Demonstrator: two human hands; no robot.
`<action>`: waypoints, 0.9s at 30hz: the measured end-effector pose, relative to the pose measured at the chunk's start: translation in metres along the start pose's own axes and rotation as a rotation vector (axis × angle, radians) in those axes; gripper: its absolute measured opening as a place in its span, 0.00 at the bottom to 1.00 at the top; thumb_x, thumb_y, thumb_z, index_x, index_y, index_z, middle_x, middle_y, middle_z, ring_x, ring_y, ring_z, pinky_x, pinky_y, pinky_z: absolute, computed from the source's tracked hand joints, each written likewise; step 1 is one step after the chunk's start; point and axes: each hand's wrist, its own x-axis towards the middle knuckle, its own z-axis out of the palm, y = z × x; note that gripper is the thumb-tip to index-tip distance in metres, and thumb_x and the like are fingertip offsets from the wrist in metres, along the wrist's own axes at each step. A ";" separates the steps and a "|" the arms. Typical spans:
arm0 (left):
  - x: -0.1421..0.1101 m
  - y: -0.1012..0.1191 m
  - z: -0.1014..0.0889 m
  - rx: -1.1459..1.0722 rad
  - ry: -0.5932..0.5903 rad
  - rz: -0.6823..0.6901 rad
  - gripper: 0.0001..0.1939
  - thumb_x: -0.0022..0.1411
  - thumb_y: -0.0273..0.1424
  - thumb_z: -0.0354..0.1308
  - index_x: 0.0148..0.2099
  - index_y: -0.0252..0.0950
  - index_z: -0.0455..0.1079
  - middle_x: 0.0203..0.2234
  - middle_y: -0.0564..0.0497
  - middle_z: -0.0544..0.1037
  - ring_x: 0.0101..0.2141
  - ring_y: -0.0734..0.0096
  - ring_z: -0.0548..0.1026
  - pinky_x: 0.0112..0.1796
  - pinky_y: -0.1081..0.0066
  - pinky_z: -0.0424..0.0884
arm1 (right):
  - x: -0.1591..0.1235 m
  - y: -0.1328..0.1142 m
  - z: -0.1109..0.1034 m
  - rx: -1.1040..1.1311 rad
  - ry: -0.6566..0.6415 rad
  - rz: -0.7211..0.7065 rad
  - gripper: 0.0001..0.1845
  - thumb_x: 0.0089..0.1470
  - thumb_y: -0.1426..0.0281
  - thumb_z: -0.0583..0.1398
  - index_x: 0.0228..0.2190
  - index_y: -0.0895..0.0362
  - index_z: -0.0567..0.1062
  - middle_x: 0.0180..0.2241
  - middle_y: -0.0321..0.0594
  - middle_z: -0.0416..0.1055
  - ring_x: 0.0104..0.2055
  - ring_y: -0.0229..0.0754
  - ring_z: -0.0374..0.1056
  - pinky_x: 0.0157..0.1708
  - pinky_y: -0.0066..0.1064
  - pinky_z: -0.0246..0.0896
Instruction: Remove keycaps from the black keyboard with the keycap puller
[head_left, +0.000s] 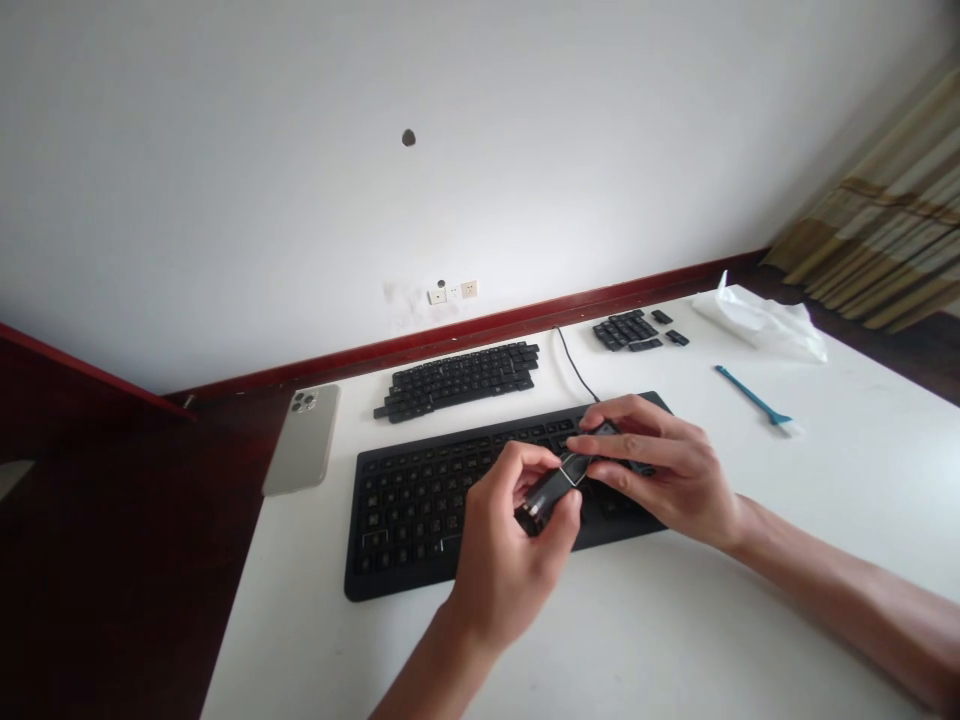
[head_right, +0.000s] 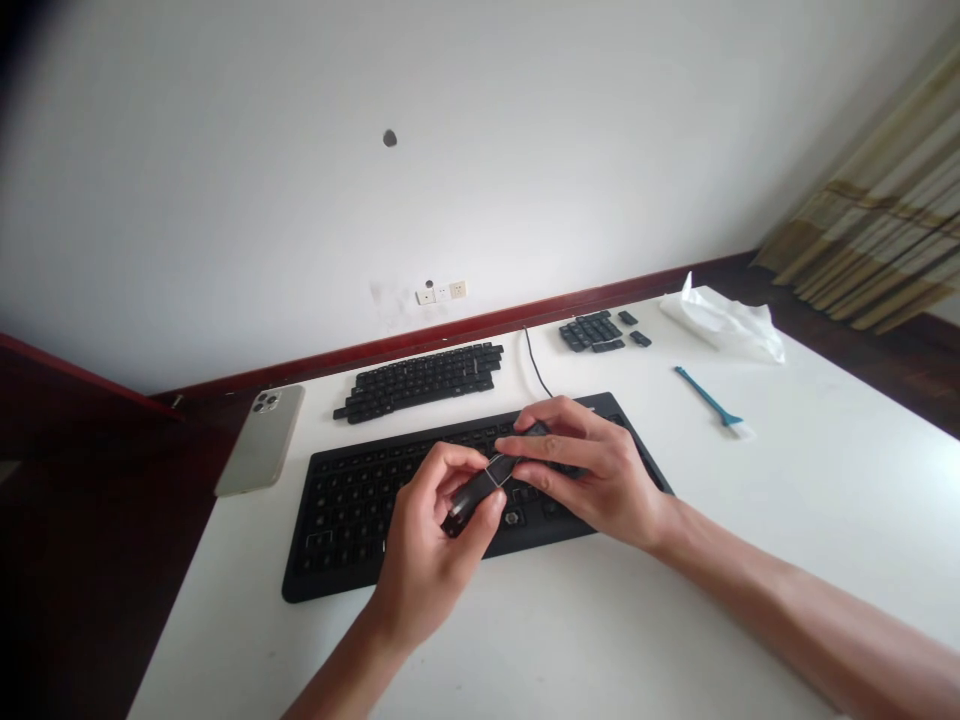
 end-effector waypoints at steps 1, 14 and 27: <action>0.000 0.000 0.001 -0.060 -0.036 -0.044 0.08 0.70 0.30 0.62 0.50 0.39 0.70 0.41 0.49 0.80 0.39 0.68 0.80 0.43 0.69 0.79 | 0.000 0.000 0.000 0.012 -0.004 0.002 0.16 0.63 0.71 0.68 0.51 0.48 0.85 0.46 0.45 0.75 0.38 0.41 0.76 0.34 0.31 0.75; -0.001 -0.007 0.001 -0.060 -0.033 0.021 0.07 0.72 0.31 0.61 0.51 0.40 0.72 0.44 0.50 0.78 0.43 0.69 0.79 0.45 0.71 0.82 | 0.000 -0.005 0.000 0.063 -0.088 -0.006 0.11 0.61 0.71 0.68 0.46 0.53 0.83 0.38 0.42 0.73 0.38 0.42 0.73 0.35 0.32 0.72; -0.001 -0.006 -0.003 -0.129 -0.074 0.014 0.05 0.73 0.31 0.60 0.49 0.40 0.69 0.44 0.50 0.75 0.40 0.70 0.78 0.45 0.69 0.82 | -0.005 -0.010 0.002 0.144 -0.273 0.130 0.13 0.70 0.64 0.62 0.53 0.55 0.75 0.43 0.46 0.80 0.42 0.43 0.79 0.40 0.30 0.75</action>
